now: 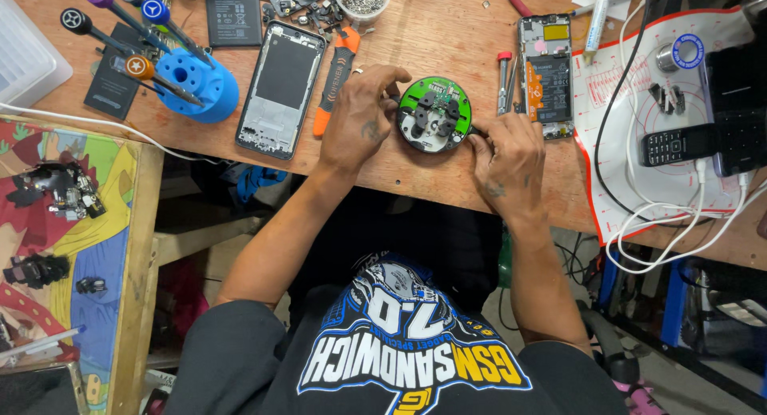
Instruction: The person disassembles a smartphone, removes a small circuit board, and secures it in a green circular holder. They apply flux and use a hot air rework station to heat the board while manipulating it with a white tool. The person then uses tweezers to adjust components on the board.
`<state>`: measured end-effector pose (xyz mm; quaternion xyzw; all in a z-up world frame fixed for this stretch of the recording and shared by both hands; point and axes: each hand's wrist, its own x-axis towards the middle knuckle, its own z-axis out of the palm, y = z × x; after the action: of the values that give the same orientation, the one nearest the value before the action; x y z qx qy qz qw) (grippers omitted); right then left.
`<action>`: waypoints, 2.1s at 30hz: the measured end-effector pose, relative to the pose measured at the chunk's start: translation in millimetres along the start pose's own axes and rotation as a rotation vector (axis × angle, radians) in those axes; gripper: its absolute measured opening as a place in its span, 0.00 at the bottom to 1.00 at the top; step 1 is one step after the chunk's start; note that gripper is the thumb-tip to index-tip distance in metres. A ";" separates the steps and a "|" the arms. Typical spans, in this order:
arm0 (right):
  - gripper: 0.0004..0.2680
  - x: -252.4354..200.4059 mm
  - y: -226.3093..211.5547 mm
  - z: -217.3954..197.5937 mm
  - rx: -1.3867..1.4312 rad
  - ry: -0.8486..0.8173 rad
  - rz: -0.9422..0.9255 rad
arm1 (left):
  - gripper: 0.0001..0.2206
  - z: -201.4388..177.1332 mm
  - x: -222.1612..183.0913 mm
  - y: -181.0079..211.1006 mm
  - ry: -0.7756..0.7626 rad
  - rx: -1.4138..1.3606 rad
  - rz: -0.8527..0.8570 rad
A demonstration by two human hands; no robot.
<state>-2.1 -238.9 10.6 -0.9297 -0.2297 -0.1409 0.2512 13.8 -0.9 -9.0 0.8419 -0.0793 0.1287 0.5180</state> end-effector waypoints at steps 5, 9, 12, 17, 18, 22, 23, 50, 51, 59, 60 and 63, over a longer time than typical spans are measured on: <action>0.06 -3.8 -3.1 0.1 0.032 -0.001 0.006 | 0.17 -3.0 0.8 -0.6 -0.045 0.046 -0.045; 0.07 -9.9 -10.2 3.1 0.060 -0.047 0.045 | 0.15 -1.4 -0.3 3.0 0.023 0.057 -0.027; 0.07 -12.6 -18.0 6.8 0.095 -0.028 0.000 | 0.15 -0.4 1.4 11.6 0.084 0.055 -0.044; 0.08 -9.3 -21.2 -0.5 0.104 -0.104 -0.020 | 0.15 0.5 -11.8 46.9 0.212 0.112 -0.050; 0.08 -7.2 -20.5 -3.4 0.096 -0.125 -0.033 | 0.13 3.0 -16.2 56.4 0.229 0.095 -0.006; 0.03 16.1 -12.7 -5.3 0.072 -0.089 -0.064 | 0.13 36.5 -51.8 109.9 0.099 -0.124 0.213; 0.05 26.2 -9.6 -1.9 0.054 -0.066 -0.062 | 0.13 48.4 -56.6 119.5 -0.017 -0.169 0.289; 0.07 107.9 35.1 35.3 -0.122 0.083 -0.166 | 0.18 35.1 -8.0 76.4 0.245 0.129 0.060; 0.06 109.3 34.4 34.9 -0.135 0.085 -0.178 | 0.20 31.4 -5.5 77.9 0.287 0.131 0.023; 0.08 116.8 41.4 38.7 -0.154 0.103 -0.161 | 0.17 46.8 -36.8 114.9 -0.168 -0.196 0.490; 0.07 116.9 50.1 37.5 -0.149 0.099 -0.145 | 0.15 47.1 -41.4 116.3 -0.218 -0.262 0.437; 0.04 111.7 86.1 33.9 0.043 0.135 -0.045 | 0.10 45.2 -44.6 111.2 -0.130 -0.328 0.342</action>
<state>141.3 -247.2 -10.2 -0.9070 -0.2359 -0.2038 0.2830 -52.4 -91.4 52.9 0.7273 -0.2739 0.1453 0.6123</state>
